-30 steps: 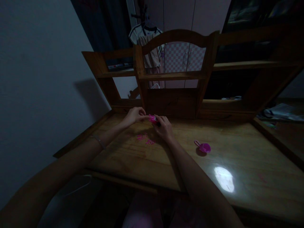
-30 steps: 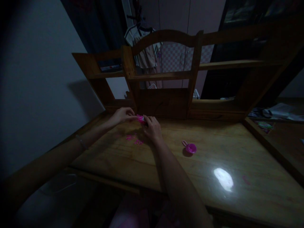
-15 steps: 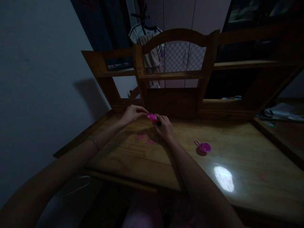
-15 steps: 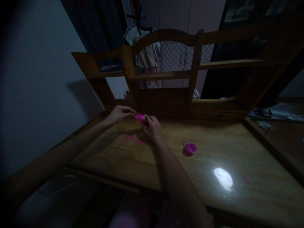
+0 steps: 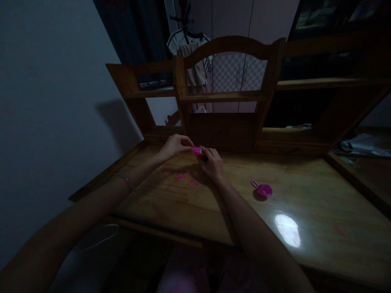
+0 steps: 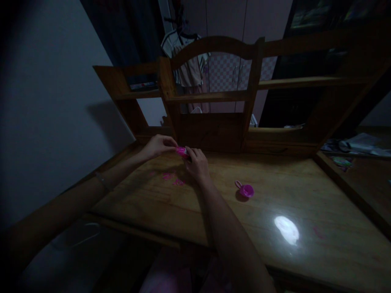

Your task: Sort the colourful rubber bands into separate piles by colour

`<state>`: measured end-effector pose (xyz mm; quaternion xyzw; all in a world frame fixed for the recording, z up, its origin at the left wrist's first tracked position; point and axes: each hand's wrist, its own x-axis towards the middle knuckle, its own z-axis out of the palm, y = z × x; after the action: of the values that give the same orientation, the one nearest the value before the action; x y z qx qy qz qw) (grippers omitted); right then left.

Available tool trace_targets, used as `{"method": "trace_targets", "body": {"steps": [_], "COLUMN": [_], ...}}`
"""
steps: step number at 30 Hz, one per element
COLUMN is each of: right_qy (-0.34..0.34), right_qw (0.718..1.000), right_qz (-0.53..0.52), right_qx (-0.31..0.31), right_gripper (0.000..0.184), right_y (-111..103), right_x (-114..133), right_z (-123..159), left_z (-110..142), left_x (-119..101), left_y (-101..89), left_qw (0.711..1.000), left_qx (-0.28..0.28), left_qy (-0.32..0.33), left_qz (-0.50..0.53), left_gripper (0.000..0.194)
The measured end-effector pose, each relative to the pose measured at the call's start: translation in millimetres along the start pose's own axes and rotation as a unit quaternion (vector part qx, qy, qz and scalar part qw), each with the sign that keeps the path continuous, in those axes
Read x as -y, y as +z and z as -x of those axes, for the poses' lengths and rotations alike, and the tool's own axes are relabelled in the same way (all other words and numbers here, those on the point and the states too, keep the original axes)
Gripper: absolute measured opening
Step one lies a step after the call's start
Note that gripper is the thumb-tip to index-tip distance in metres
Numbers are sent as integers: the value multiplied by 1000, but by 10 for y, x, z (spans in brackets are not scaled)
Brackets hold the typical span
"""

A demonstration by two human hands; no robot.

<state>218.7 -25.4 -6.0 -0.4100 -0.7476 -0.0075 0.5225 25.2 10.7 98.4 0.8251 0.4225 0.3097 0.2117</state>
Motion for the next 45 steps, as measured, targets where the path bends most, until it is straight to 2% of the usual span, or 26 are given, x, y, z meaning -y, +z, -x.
{"method": "trace_targets", "body": {"steps": [6,12,15,20,24,27,30,34,36,40,45], "right_qy": [-4,-2,8,4,1,-3,-2,0,3,3,-3], "right_qw": [1000,1000,1000,1000,1000,1000,1000,1000,1000,1000,1000], "right_qz": [4,-3,-4,-3,-8,-9,-5,-2,-2,-3,-1], "right_qx": [-6,-5,-11,-12,-14,-11,-4,0,-1,-2,-2], "right_gripper": [45,45,44,45,46,46,46,46,46,45,45], "right_y": [6,-5,-20,-13,5,2,-6,-9,-9,-11,-7], "right_x": [7,9,18,16,4,6,15,22,24,28,15], "right_z": [-6,-6,-6,-3,2,2,0,0,1,2,-5], "left_z": [-14,94,116,125,138,140,129,114,121,152,144], "left_x": [-225,-454,-427,-325,-292,-273,-254,-251,-254,-256,-254], "left_y": [41,26,-25,-77,-69,-60,-63,-68,-66,-47,0], "left_qw": [997,993,994,993,991,989,986,983,983,988,994], "left_qx": [-37,-13,7,-1,0,-14,-36,-63,-63,-43,-25], "left_qy": [28,49,47,40,70,100,104,108,116,101,66], "left_qz": [-63,-110,-101,-114,-112,-112,-125,-136,-130,-109,-87], "left_gripper": [13,8,13,17,17,14,8,19,18,9,10]}}
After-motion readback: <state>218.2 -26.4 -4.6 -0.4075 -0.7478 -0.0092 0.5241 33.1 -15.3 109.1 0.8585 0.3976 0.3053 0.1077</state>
